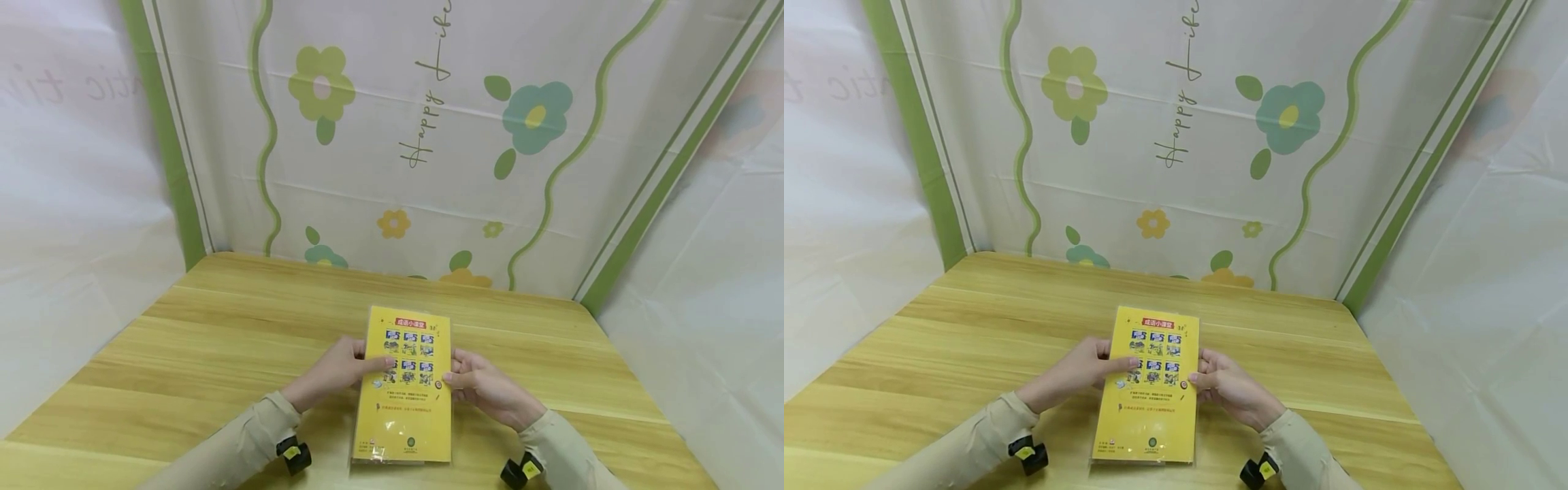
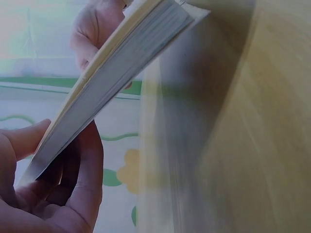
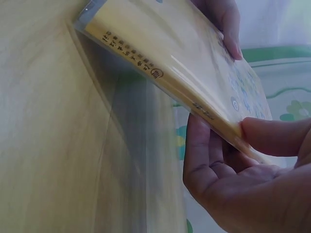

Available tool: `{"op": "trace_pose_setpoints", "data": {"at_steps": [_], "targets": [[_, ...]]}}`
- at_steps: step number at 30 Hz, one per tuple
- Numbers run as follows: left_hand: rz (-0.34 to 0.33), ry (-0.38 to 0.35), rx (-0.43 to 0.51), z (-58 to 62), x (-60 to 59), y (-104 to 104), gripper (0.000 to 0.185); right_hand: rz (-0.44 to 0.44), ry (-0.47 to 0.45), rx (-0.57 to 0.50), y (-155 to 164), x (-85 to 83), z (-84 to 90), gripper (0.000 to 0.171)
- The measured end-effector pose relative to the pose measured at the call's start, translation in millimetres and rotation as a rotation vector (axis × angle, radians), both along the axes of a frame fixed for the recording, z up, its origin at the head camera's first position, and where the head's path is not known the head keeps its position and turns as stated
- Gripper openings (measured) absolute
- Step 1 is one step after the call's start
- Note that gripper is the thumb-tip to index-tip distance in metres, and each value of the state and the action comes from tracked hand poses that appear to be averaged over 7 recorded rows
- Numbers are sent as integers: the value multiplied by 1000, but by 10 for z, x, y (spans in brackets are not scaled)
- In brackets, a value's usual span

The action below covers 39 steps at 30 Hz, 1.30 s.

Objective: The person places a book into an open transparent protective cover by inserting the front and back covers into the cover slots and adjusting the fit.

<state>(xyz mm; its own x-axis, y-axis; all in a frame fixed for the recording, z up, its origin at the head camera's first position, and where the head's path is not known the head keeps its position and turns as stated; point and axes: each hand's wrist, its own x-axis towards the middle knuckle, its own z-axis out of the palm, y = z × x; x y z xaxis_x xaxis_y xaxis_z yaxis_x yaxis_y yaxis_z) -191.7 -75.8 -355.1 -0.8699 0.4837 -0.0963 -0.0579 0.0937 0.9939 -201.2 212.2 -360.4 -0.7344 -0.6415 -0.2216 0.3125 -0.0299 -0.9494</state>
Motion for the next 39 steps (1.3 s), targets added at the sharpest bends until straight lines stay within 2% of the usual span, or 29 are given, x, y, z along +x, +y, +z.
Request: {"op": "trace_pose_setpoints", "data": {"at_steps": [10,18,31,39], "targets": [[-2,-6,6,-17,0,7,37,-38,11,16,-12,20,31,61],[13,-14,13,-38,-4,1,41,-29,13,9,-9,23,52,59],[-20,-4,14,-54,-6,-3,38,-44,-6,36,-24,36,80,60],[-55,0,18,-55,-5,8,39,-18,-23,-9,-15,37,79,58]]}}
